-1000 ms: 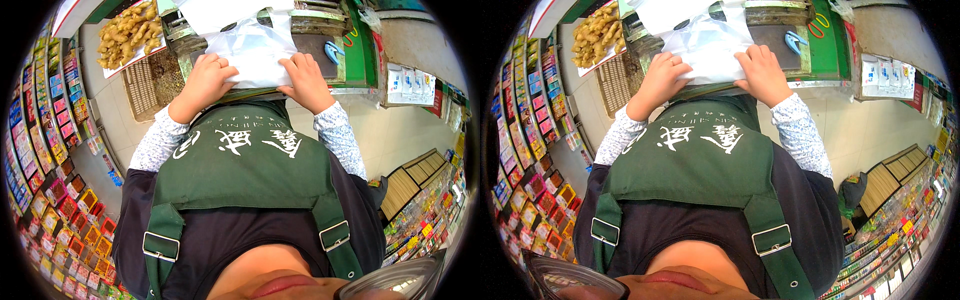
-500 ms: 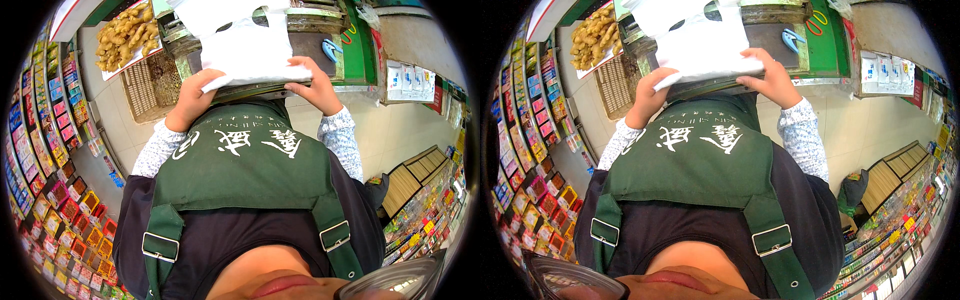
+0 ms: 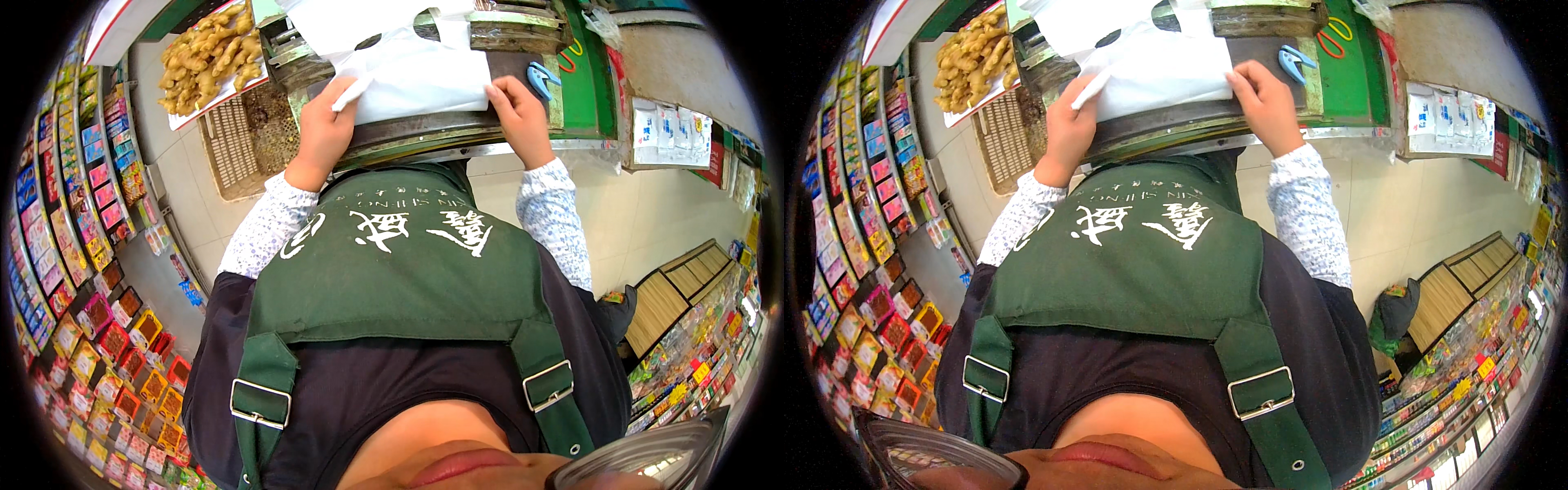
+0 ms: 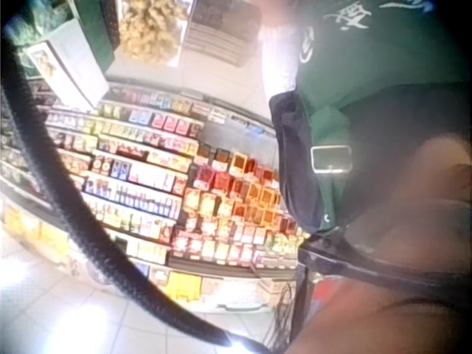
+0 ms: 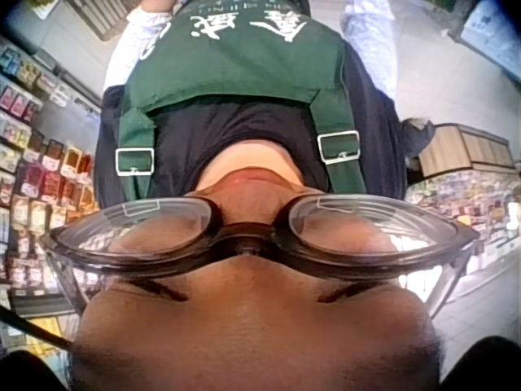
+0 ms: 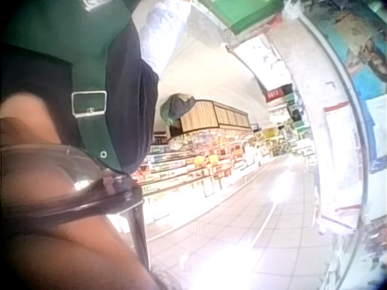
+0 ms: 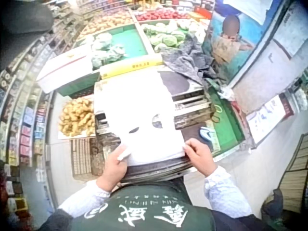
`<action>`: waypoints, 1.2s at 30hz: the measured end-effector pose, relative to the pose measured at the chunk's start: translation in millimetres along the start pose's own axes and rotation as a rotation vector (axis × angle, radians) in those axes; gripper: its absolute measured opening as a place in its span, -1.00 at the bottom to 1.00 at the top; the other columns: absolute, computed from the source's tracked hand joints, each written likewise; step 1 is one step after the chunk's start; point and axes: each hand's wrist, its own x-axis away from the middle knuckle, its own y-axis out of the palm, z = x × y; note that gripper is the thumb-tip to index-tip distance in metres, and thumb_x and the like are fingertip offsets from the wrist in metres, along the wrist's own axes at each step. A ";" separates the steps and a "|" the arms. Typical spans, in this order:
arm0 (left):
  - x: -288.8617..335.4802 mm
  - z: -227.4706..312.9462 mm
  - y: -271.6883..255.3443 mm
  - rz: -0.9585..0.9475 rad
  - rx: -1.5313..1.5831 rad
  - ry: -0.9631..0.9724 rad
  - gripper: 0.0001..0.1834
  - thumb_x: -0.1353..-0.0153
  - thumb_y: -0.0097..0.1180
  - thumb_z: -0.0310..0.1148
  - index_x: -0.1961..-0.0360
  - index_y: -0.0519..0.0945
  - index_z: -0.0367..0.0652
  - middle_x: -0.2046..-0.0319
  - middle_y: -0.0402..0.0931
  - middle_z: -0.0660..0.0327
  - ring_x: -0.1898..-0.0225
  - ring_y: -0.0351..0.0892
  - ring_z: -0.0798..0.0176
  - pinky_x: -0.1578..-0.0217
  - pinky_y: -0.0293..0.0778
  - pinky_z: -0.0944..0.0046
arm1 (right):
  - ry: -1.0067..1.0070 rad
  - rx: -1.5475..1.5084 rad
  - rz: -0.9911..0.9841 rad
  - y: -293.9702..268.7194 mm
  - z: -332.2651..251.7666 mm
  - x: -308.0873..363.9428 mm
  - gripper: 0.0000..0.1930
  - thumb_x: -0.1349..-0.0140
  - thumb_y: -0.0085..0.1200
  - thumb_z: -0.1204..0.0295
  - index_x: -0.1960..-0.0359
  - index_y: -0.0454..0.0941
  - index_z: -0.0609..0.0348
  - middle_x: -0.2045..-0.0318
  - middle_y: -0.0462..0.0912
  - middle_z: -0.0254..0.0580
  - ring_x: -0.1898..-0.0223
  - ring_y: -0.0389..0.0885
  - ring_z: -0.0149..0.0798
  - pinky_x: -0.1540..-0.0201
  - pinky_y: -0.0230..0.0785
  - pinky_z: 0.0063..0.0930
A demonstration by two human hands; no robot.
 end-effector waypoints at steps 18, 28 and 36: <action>24.9 4.0 -10.4 -0.168 -0.190 0.547 -0.69 -0.03 0.16 -0.58 0.16 0.65 -0.12 0.25 0.63 0.11 0.26 0.69 0.03 0.31 0.59 0.16 | -0.149 -0.160 -0.229 -28.5 2.8 20.5 -0.90 -0.31 0.12 0.49 0.20 0.57 0.21 0.22 0.68 -0.31 0.01 0.57 -0.34 -0.10 0.38 -0.42; -13.5 -8.7 15.2 0.109 -0.280 0.197 -0.78 -0.23 0.11 -0.52 0.08 0.55 -0.15 0.30 0.63 -0.04 0.29 0.65 -0.10 0.33 0.53 0.06 | -0.105 0.428 0.292 38.4 -10.8 -22.6 -0.77 -0.41 0.00 0.27 0.26 0.36 0.17 0.55 0.62 0.08 0.46 0.61 0.15 0.39 0.41 -0.04; -12.0 -13.1 16.8 0.242 -0.409 0.021 -0.62 -0.20 0.20 -0.42 -0.05 0.47 -0.12 0.21 0.61 -0.04 0.22 0.66 -0.03 0.31 0.54 0.06 | -0.292 0.825 0.397 52.1 8.8 -32.3 -0.81 -0.38 0.03 0.26 0.27 0.37 0.07 0.64 0.62 -0.12 0.56 0.61 0.00 0.37 0.35 -0.16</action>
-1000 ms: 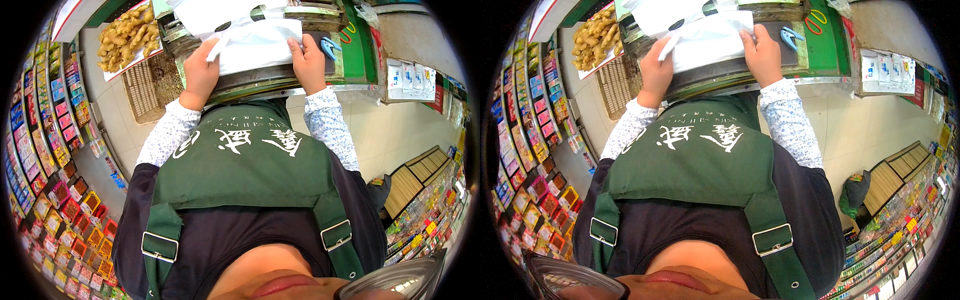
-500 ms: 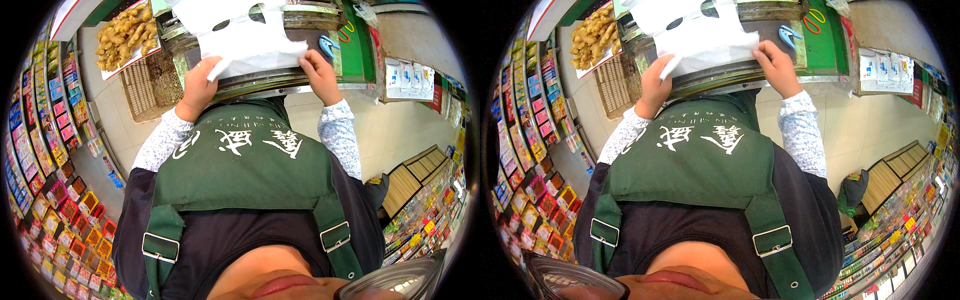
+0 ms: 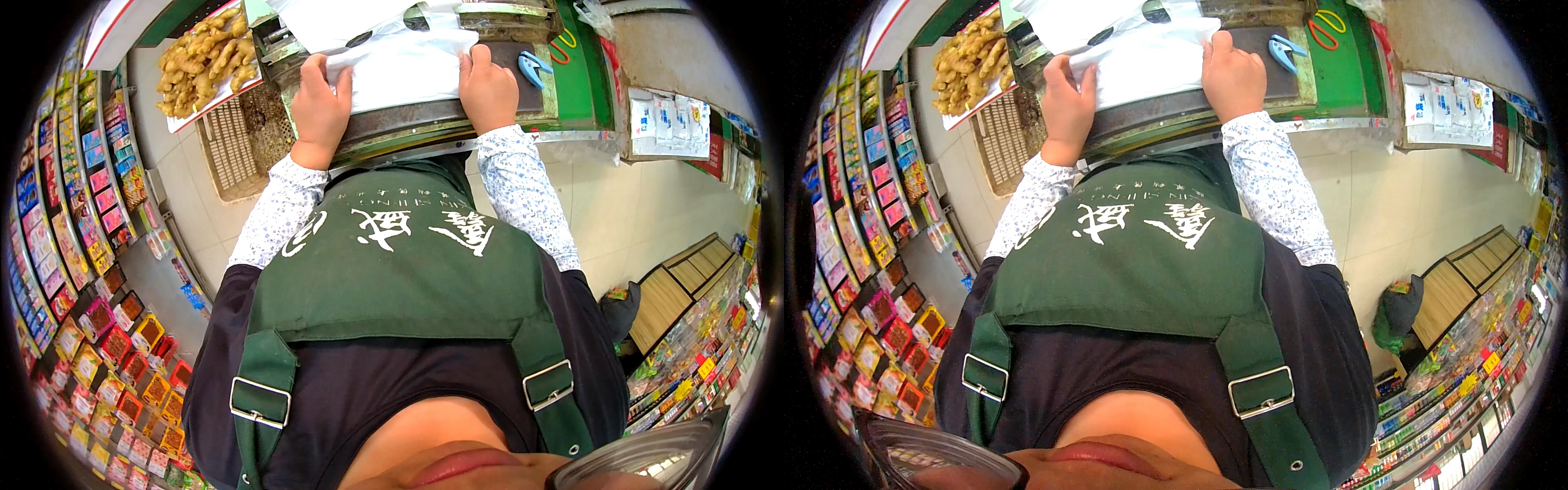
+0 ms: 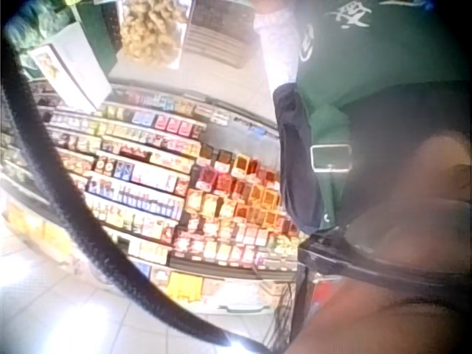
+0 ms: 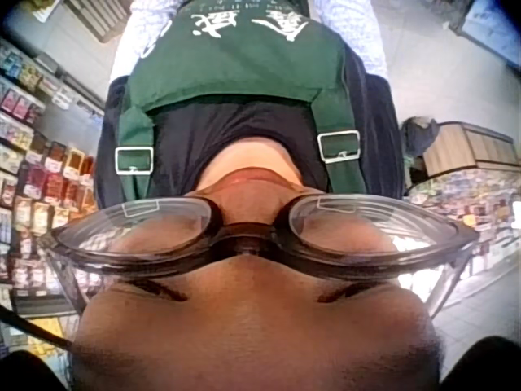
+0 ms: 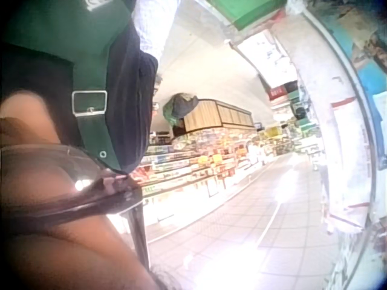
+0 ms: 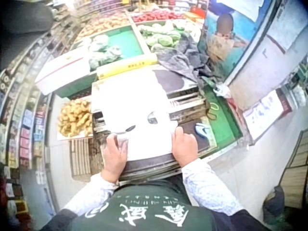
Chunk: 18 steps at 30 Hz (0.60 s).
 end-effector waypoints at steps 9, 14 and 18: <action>-1.6 24.3 -3.5 -0.430 -0.184 0.746 -0.48 -0.21 0.18 -0.22 -0.21 0.50 -0.06 -0.37 0.28 0.25 -0.43 0.16 0.06 -0.38 0.13 -0.06 | 0.130 -0.219 0.003 -3.9 3.8 -8.7 -0.78 -0.33 0.11 0.27 0.16 0.41 0.10 0.54 0.65 -0.10 0.50 0.63 0.00 0.32 0.43 -0.14; -3.1 19.2 1.5 -0.471 -0.268 0.719 -0.34 -0.22 0.15 -0.03 -0.31 0.41 -0.05 -0.38 0.28 0.19 -0.43 0.18 0.06 -0.40 0.13 -0.06 | -0.255 -0.333 0.122 -25.5 -29.9 -3.3 -0.52 -0.13 0.26 0.31 -0.05 0.42 0.22 -0.06 0.53 0.01 -0.10 0.51 -0.01 -0.05 0.43 -0.14; -1.8 5.2 9.5 -0.468 -0.311 0.741 -0.30 -0.22 0.15 0.01 -0.31 0.40 -0.12 -0.38 0.26 0.10 -0.44 0.16 0.03 -0.39 0.13 -0.09 | -0.406 -0.466 -0.221 -6.8 -67.7 22.4 -0.31 -0.21 0.22 0.13 -0.29 0.33 0.25 -0.40 0.24 0.07 -0.44 0.17 0.00 -0.46 0.06 -0.13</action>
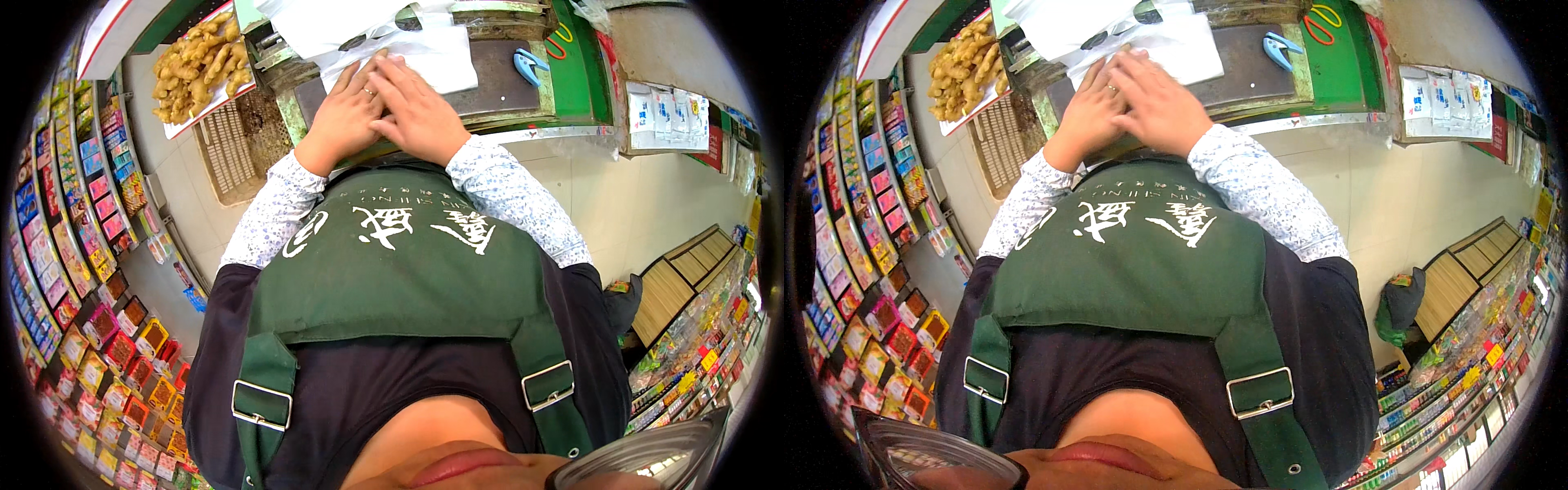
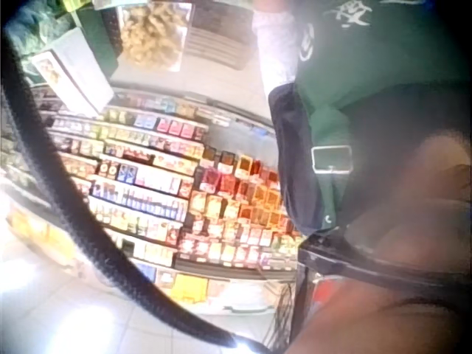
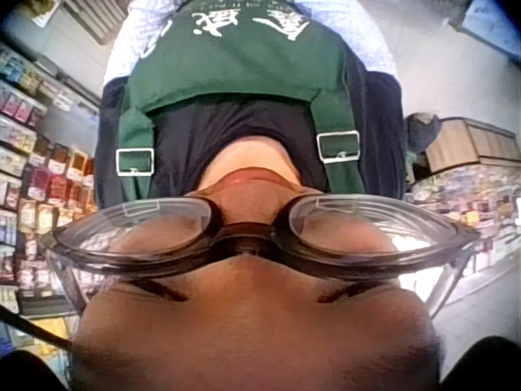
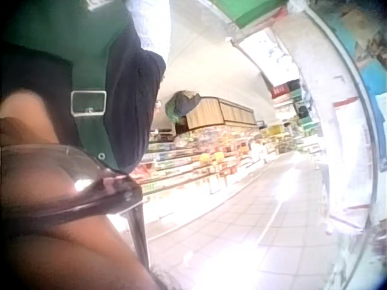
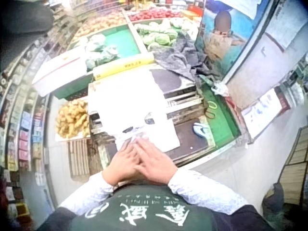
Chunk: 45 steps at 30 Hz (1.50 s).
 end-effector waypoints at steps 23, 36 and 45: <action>-15.2 16.5 -31.2 0.061 0.080 -0.103 -0.24 0.09 0.19 -0.53 -0.25 0.34 -0.30 -0.22 0.42 0.05 -0.21 0.41 -0.04 -0.20 0.40 0.09 | -0.130 0.520 -0.240 -47.5 24.7 -16.8 -0.83 -0.08 0.09 0.43 0.26 0.55 0.13 0.16 0.57 -0.21 0.06 0.54 -0.21 0.04 0.44 -0.37; 11.9 7.1 -26.1 0.306 0.345 -0.243 -0.77 -0.01 0.32 -0.51 0.24 0.71 -0.10 0.28 0.69 0.16 0.19 0.63 0.06 0.15 0.55 0.15 | -0.026 0.173 -0.203 -78.0 62.7 -2.4 -0.86 -0.21 0.08 0.44 0.24 0.55 0.20 0.28 0.66 0.00 0.14 0.61 0.09 0.10 0.46 -0.07; 6.1 -2.1 -23.3 0.309 0.375 -0.402 -0.76 -0.32 0.18 -0.20 0.30 0.70 -0.15 0.34 0.66 0.12 0.30 0.60 0.00 0.26 0.51 0.13 | 0.065 0.257 -0.074 -65.2 64.5 -9.3 -0.84 -0.32 0.03 0.35 0.14 0.57 0.06 0.24 0.66 -0.20 0.17 0.58 -0.03 0.10 0.41 -0.15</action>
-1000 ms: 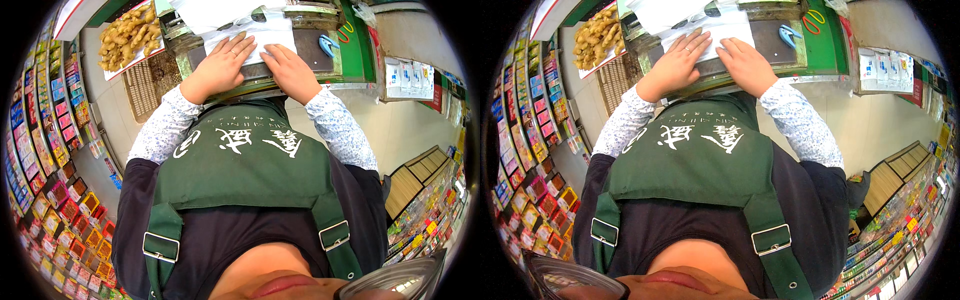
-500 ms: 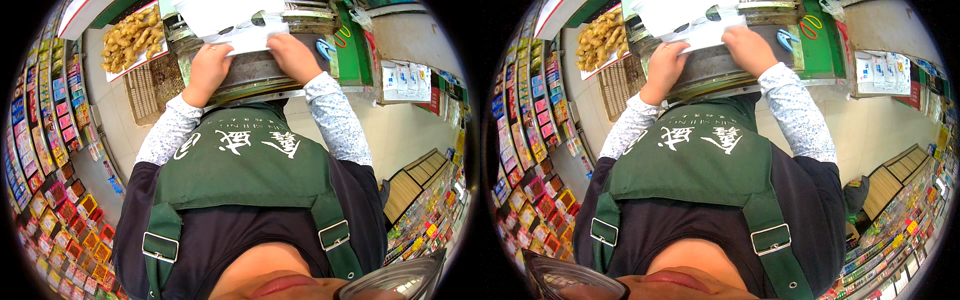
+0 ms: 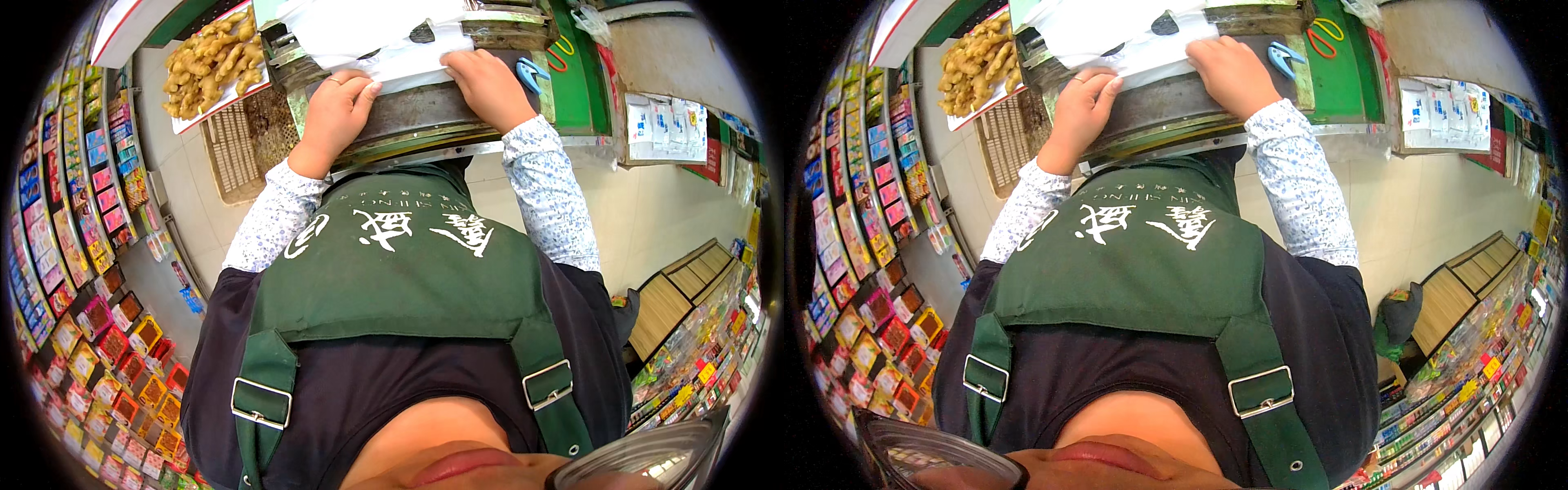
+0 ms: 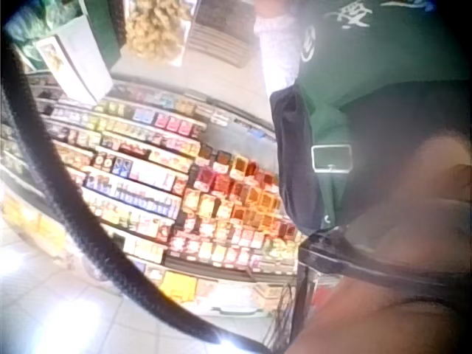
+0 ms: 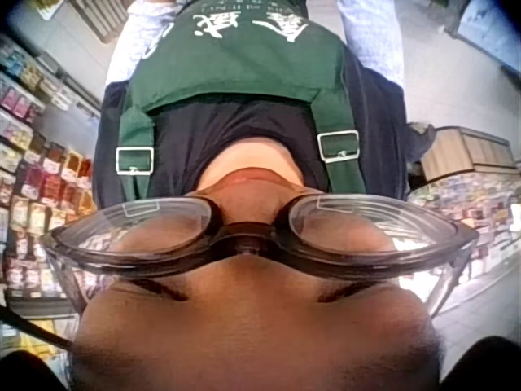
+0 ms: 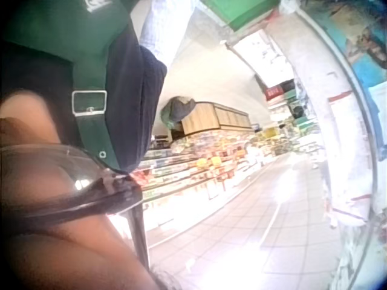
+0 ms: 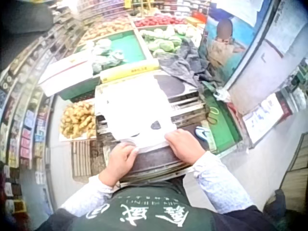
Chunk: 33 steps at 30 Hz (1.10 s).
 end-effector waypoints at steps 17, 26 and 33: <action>-10.5 -21.8 13.4 0.047 -0.453 0.290 -0.76 -0.21 0.12 -0.33 0.09 0.60 0.01 0.32 0.60 0.18 0.34 0.61 0.02 0.30 0.52 0.06 | 0.247 0.167 0.272 30.9 5.3 -15.7 -0.75 -0.25 0.18 0.20 0.27 0.55 0.12 0.23 0.64 -0.11 0.12 0.58 -0.02 0.14 0.35 -0.08; -7.1 -23.7 14.0 -0.015 -0.369 0.265 -0.63 -0.11 0.09 -0.41 0.06 0.69 0.18 0.28 0.53 0.26 0.22 0.55 0.08 0.19 0.47 0.12 | -0.023 0.036 -0.085 51.9 -91.5 25.4 -0.24 -0.30 0.10 0.03 -0.39 0.21 0.29 -0.45 0.17 0.03 -0.49 0.07 -0.05 -0.50 -0.10 -0.07; 7.2 -23.0 4.6 -0.012 -0.457 0.204 -0.53 -0.07 0.09 -0.48 -0.02 0.68 0.17 0.22 0.54 0.20 0.16 0.53 0.08 0.10 0.44 0.12 | 0.150 0.275 -0.035 34.3 -15.7 38.8 -0.29 -0.38 -0.11 -0.12 -0.45 0.20 -0.02 -0.50 0.12 -0.39 -0.52 0.01 -0.26 -0.51 -0.16 0.01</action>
